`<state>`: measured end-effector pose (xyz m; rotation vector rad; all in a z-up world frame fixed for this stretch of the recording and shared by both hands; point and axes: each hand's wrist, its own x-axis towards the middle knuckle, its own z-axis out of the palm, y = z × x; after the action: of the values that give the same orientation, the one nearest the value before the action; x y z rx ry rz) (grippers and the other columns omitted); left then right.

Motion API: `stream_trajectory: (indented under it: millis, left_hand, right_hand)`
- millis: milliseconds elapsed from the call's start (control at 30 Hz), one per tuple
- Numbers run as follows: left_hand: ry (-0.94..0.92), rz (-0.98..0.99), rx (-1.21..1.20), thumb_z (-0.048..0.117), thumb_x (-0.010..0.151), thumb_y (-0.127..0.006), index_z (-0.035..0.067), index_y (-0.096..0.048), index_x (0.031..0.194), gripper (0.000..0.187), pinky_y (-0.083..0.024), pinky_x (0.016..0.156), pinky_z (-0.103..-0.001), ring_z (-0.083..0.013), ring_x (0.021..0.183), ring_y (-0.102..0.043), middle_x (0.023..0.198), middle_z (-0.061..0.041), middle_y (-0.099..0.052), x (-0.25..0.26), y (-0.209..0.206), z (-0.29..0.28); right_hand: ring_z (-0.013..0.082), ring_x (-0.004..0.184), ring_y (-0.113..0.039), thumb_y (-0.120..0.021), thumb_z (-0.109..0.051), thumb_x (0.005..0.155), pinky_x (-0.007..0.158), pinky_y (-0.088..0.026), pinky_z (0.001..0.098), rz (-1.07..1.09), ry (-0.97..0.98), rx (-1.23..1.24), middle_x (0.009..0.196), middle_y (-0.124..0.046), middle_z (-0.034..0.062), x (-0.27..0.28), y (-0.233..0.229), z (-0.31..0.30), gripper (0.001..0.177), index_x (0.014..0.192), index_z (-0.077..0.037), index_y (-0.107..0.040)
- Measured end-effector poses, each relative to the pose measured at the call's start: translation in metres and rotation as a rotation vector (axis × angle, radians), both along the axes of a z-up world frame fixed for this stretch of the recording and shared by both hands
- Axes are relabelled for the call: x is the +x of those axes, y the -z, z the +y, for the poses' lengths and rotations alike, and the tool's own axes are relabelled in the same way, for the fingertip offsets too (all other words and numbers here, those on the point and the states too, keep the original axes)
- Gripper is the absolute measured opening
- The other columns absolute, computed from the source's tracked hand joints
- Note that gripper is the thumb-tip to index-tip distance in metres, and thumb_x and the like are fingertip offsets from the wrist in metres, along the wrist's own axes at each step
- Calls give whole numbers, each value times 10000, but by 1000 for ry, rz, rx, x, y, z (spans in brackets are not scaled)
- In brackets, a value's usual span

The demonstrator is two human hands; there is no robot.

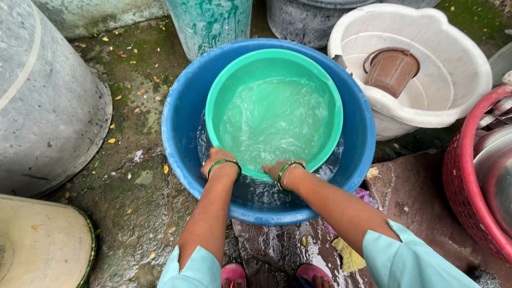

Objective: The person washes black cloth in a basin, applies soap to a sponge, and سپس carries a basket of metal dishes into a room.

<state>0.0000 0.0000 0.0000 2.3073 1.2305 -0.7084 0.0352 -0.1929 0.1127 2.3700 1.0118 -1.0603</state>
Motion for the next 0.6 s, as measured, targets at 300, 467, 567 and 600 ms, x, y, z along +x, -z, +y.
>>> stream_trajectory:
  millis: [300,467,567,600]
  left_hand:
    - [-378,-266,-55,789,942,-415,-98,-445,1439,1017,-415,1055,-532,-375,1281,-589,1373,-272,-592,-17,-101,-3]
    - [-888,-1337,-771,597,1013,-407,-43,-712,1215,737,-466,987,-494,-444,1142,-664,1214,-260,-680,-48,-117,-9]
    - [-510,-1440,-147,490,979,-468,61,-692,1260,560,-436,1019,-421,-334,1184,-614,1277,-166,-648,-67,-167,-34]
    - [-494,-1475,-141,490,979,-467,61,-692,1260,560,-436,1019,-421,-334,1184,-614,1277,-166,-648,-65,-190,-42]
  right_hand:
    - [322,1057,-691,-720,-377,897,1010,-447,528,-260,144,415,976,-740,132,-42,-93,-16,264,1110,-222,-730]
    - [300,836,-706,-818,-365,793,771,-524,467,-497,382,1101,839,-763,110,-6,-139,-45,247,912,-151,-788]
    - [144,639,-639,-822,-244,842,606,-516,319,-254,845,1571,733,-749,88,11,-138,-87,203,873,-49,-773]
    - [126,646,-619,-807,-212,841,609,-502,313,-115,1011,1718,738,-729,46,12,-131,-98,178,853,-38,-771]
